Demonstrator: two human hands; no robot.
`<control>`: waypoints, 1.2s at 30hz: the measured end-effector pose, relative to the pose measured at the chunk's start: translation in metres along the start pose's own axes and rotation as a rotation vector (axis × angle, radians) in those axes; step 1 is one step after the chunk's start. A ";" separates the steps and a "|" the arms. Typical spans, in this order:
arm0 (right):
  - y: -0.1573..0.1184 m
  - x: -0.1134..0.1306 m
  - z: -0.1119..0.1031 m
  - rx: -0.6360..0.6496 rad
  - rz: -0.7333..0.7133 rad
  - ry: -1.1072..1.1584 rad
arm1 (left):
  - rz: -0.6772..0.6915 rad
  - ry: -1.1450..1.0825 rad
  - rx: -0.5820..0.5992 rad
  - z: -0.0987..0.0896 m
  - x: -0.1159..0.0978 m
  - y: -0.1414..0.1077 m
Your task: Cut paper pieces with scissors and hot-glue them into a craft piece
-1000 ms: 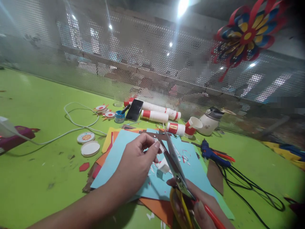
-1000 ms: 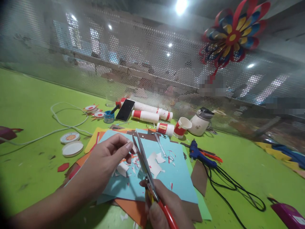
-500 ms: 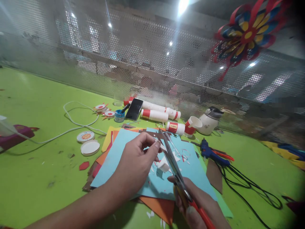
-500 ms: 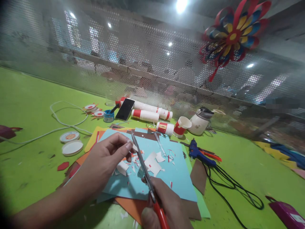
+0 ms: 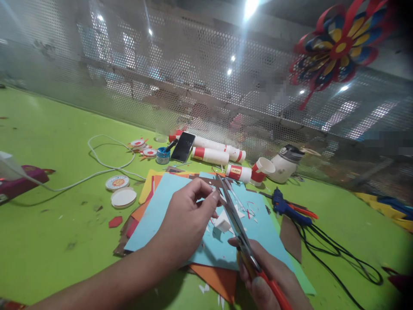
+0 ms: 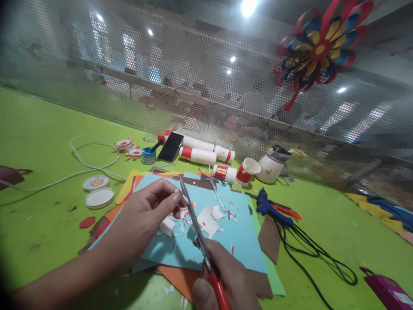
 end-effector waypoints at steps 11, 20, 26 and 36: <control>0.002 0.009 -0.001 -0.018 -0.021 -0.039 | 0.010 0.004 0.010 0.000 0.000 -0.001; 0.001 0.012 -0.002 -0.022 -0.031 -0.055 | 0.023 0.023 0.003 -0.001 -0.001 0.000; 0.001 0.015 -0.003 -0.027 -0.022 -0.048 | 0.020 0.017 0.000 -0.001 -0.001 0.001; 0.001 0.004 -0.001 -0.025 -0.045 0.038 | 0.023 -0.022 -0.017 -0.003 0.000 0.003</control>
Point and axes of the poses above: each hand's wrist, its own y-axis towards the middle knuckle, its own z-axis out of the palm, x = y × z, the point moved 2 cm from there along y, towards the middle knuckle, and after that the axes turned 3 degrees about -y, right-handed, at the moved point
